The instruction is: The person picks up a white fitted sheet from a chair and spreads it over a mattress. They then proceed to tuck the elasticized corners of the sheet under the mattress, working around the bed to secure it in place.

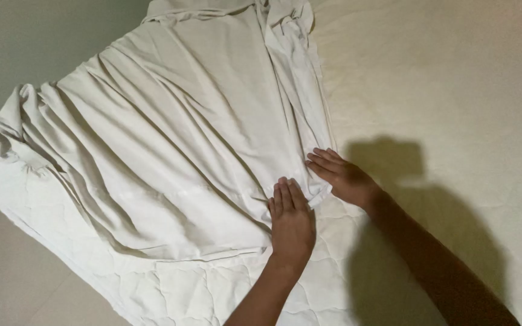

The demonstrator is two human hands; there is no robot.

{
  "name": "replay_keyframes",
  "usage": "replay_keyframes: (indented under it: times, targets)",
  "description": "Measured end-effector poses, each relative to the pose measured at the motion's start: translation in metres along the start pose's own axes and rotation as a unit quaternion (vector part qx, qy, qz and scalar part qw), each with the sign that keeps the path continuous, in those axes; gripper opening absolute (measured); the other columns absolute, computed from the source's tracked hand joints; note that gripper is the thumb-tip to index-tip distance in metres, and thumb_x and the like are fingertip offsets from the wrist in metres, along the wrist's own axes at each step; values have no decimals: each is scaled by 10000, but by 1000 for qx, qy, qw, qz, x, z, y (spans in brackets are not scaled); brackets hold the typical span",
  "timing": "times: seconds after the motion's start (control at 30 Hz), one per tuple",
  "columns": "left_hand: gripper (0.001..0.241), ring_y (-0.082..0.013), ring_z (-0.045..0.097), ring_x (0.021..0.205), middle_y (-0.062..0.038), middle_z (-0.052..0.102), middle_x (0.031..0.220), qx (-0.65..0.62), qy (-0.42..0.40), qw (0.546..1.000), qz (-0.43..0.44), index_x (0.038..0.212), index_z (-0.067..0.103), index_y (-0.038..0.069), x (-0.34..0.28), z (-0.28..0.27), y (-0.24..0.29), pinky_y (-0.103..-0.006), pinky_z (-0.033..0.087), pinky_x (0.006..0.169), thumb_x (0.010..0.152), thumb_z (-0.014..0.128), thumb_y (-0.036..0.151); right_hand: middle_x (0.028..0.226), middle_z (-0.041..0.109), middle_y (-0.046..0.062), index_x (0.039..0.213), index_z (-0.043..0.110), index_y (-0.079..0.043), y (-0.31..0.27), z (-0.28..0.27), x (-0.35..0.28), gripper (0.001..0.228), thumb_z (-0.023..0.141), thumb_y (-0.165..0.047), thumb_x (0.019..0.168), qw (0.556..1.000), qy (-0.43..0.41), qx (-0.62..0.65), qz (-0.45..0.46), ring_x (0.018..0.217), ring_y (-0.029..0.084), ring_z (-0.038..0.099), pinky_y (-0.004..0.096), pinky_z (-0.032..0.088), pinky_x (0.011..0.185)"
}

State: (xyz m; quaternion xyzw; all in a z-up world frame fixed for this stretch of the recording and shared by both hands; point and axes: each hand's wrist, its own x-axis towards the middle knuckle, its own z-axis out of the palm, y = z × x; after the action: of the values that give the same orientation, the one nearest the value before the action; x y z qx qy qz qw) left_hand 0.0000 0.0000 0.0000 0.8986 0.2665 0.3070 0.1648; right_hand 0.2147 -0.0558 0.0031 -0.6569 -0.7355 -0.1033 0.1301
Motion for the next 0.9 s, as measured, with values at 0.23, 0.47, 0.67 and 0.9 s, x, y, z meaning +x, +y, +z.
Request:
replay_keyframes:
  times: [0.23, 0.47, 0.67, 0.9]
  targets:
    - [612, -504, 411, 1413, -424, 461, 1451, 39, -96, 994, 44, 1429, 417, -214, -32, 9, 25, -635, 284, 1149, 975, 601, 152, 1594, 401, 139, 1476, 467, 16, -15, -25, -40, 900, 638, 166, 606, 992, -107, -8, 66, 1527, 319, 284, 391, 289, 1225]
    - [655, -538, 360, 1430, -463, 420, 1445, 42, -120, 989, 79, 1397, 411, -233, -61, -16, 33, -641, 240, 1161, 920, 637, 155, 1593, 423, 146, 1448, 493, -46, -45, -24, -80, 855, 528, 161, 619, 995, -52, 23, 76, 1535, 307, 300, 466, 236, 1267]
    - [623, -526, 336, 1476, -457, 385, 1491, 22, -99, 991, 87, 1434, 400, -221, -71, -7, 18, -612, 225, 1209, 913, 591, 62, 1569, 419, 179, 1450, 480, -27, -49, -29, -75, 885, 565, 103, 579, 992, -63, 52, 100, 1515, 334, 287, 491, 207, 1244]
    - [763, -530, 283, 1485, -455, 350, 1511, -42, -124, 989, 64, 1436, 383, -231, -55, -26, 21, -622, 178, 1216, 803, 639, 109, 1575, 431, 163, 1469, 468, -29, -59, -45, -54, 918, 602, 42, 563, 992, -69, 39, 94, 1511, 312, 323, 518, 207, 1250]
